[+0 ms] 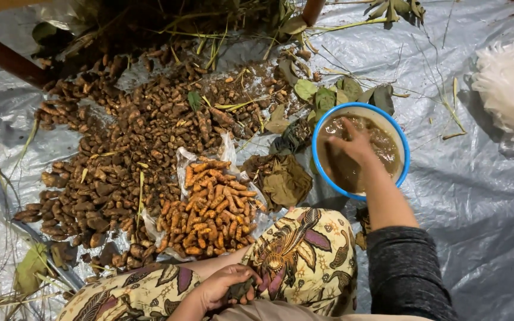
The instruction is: Sorting harvested turmeric roots on a plastic sheet, separating them from debris and organizing them into a pile.
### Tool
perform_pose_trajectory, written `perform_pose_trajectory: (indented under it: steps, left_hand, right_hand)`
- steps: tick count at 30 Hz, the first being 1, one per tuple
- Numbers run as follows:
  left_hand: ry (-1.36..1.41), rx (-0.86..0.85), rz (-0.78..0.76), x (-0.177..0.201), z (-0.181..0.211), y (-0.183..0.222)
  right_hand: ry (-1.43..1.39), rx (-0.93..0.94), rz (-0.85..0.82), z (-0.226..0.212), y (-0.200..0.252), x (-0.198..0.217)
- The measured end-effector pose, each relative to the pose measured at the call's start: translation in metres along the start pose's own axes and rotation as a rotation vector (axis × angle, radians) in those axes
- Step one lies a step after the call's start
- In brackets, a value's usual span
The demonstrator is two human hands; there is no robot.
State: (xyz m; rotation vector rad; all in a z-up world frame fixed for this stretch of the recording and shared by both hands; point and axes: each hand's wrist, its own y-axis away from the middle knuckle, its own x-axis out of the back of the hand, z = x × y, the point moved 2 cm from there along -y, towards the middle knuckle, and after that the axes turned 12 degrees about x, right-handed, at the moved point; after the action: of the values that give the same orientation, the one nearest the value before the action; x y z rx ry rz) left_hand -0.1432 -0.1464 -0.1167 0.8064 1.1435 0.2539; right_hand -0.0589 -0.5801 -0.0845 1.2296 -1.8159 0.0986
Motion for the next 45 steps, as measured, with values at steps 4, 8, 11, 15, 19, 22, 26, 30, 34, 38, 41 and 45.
perform_pose_trajectory:
  steps: [4, 8, 11, 15, 19, 22, 26, 30, 34, 38, 41, 45]
  left_hand:
    - [-0.005, 0.019, 0.021, -0.001, 0.0, 0.001]
    - [-0.015, 0.0, 0.033, -0.002, 0.003, 0.002]
    - [-0.008, 0.008, 0.026, -0.003, 0.003, 0.003]
    - [-0.028, -0.009, 0.029, 0.0, 0.001, 0.0]
    - [-0.046, -0.005, 0.05, -0.003, 0.002, 0.003]
    - [-0.048, -0.009, 0.058, -0.005, 0.006, 0.005]
    - [-0.036, -0.001, 0.059, -0.006, 0.002, 0.007]
    - [-0.03, 0.0, 0.051, -0.006, 0.004, 0.007]
    - [-0.038, -0.003, 0.051, -0.004, 0.004, 0.005]
    - [-0.023, 0.018, 0.047, -0.006, 0.003, 0.006]
    - [-0.039, 0.031, 0.08, -0.006, 0.006, 0.006]
    - [-0.042, 0.023, 0.071, -0.006, 0.005, 0.006]
  right_hand:
    - [0.346, 0.087, -0.124, 0.043, -0.035, -0.047]
    - [0.41, 0.132, 0.02, 0.045, -0.025, -0.056]
    - [0.46, 0.179, 0.07, 0.053, -0.017, -0.058]
    - [0.509, 0.232, 0.132, 0.05, -0.008, -0.057]
    - [0.482, 0.168, 0.132, 0.048, -0.002, -0.051]
    - [0.349, 0.273, 0.372, 0.08, -0.023, -0.053]
    - [-0.072, 0.065, 0.311, 0.075, -0.007, -0.037]
    - [-0.409, 0.071, 0.198, 0.032, 0.03, -0.01]
    - [-0.002, 0.256, -0.22, 0.037, 0.021, -0.025]
    - [0.31, 0.378, -0.272, 0.066, 0.015, -0.06]
    - [0.569, 0.477, -0.093, 0.074, -0.002, -0.075]
    - [0.847, 0.477, 0.117, 0.065, -0.015, -0.074]
